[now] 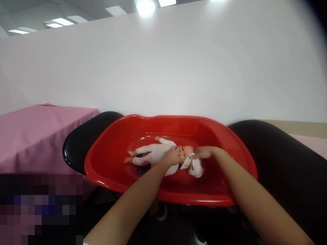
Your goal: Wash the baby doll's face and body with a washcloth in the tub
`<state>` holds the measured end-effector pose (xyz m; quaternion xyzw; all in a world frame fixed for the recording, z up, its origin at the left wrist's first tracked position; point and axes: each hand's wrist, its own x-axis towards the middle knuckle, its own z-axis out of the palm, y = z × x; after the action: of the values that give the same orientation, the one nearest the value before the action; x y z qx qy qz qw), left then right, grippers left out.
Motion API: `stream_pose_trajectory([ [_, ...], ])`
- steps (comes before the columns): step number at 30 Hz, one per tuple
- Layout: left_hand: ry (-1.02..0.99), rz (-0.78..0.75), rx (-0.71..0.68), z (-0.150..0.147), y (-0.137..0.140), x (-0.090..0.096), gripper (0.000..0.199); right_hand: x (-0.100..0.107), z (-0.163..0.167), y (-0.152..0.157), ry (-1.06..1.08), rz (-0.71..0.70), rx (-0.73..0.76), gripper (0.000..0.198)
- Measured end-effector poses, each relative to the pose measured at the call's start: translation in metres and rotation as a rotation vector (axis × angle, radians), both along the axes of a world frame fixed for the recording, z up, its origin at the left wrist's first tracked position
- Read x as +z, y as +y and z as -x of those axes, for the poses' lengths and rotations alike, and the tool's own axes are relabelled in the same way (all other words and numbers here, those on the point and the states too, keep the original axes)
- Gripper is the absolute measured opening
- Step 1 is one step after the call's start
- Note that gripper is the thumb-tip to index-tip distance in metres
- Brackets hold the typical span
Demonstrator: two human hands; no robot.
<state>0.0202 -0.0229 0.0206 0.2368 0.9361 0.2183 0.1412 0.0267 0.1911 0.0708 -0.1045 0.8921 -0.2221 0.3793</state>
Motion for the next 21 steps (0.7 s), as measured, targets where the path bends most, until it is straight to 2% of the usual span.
stream_pose_trajectory([
  [5, 0.047, -0.038, -0.009, 0.009, -0.002, -0.018, 0.079, -0.001, 0.0, 0.0, -0.004, 0.002, -0.007, 0.086],
  [15, 0.074, -0.004, -0.009, 0.013, -0.001, -0.027, 0.076, -0.002, 0.001, 0.001, 0.031, -0.029, 0.018, 0.085],
  [18, 0.089, -0.027, -0.004, 0.012, -0.001, -0.026, 0.074, -0.003, 0.001, 0.002, 0.015, -0.022, 0.001, 0.083],
  [21, 0.054, 0.006, 0.003, 0.006, 0.0, -0.015, 0.075, -0.003, 0.002, 0.002, 0.005, -0.024, 0.004, 0.083],
])
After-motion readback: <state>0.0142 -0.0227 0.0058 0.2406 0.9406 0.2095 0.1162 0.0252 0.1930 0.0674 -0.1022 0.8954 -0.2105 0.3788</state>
